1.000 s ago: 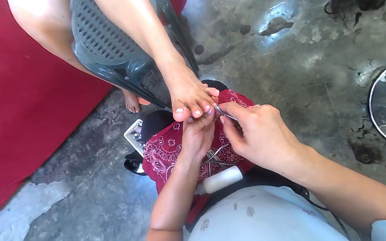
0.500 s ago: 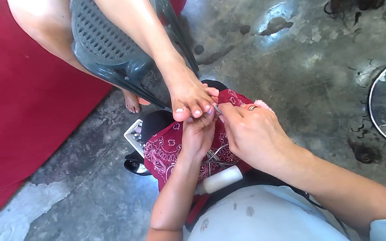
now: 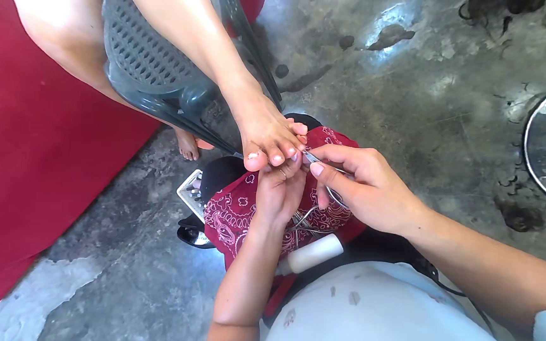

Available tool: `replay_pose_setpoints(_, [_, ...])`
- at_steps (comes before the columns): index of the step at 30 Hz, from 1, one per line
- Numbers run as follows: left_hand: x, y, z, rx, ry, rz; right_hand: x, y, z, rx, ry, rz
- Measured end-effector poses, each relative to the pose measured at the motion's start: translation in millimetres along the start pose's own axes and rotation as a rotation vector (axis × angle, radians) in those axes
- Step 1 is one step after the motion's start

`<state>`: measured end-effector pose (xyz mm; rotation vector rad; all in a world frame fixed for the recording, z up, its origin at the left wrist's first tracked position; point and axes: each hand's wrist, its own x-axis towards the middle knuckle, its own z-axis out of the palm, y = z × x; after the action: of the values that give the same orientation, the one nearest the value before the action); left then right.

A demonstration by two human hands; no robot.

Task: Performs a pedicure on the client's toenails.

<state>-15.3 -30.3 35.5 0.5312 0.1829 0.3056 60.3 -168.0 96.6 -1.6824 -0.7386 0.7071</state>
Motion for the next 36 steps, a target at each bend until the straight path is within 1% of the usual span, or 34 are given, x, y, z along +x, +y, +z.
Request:
replay_pose_setpoints(3, [1,0,0,-0.002,-0.022,0.009,1,-1,-1,0.031,-0.003,0.011])
replay_pose_setpoints(8, [1,0,-2,0.0,-0.012,0.001,4,-2,1,-0.008,0.015,0.029])
replay_pose_setpoints(10, [0,-1,-1,0.006,0.0,0.005,4,-2,4,-0.17,0.052,-0.019])
replay_pose_setpoints(13, [-2,-1,-2,0.02,0.023,0.001,4,-1,13,-0.558,0.114,-0.194])
replay_pose_setpoints(14, [-2,0,-3,0.014,0.007,-0.002,4,0,15,-0.649,0.125,-0.258])
replay_pose_setpoints(16, [-1,0,-3,0.003,-0.014,0.0,4,2,16,-0.711,0.131,-0.328])
replay_pose_setpoints(18, [-1,0,-3,-0.011,-0.013,0.004,3,3,13,-0.588,0.111,-0.274])
replay_pose_setpoints(22, [-1,0,-1,-0.009,-0.004,-0.001,1,4,-1,-0.153,-0.03,-0.044])
replay_pose_setpoints(24, [-1,0,0,0.002,0.012,-0.004,3,3,-8,-0.069,-0.087,-0.014])
replay_pose_setpoints(28, [1,1,-2,-0.039,-0.022,-0.016,10,9,-15,-0.06,-0.101,-0.126])
replay_pose_setpoints(32, [2,3,-2,-0.019,-0.021,-0.019,18,17,-24,-0.063,-0.179,-0.216])
replay_pose_setpoints(36, [2,2,-4,0.007,-0.018,-0.018,26,21,-31,-0.156,-0.249,-0.294])
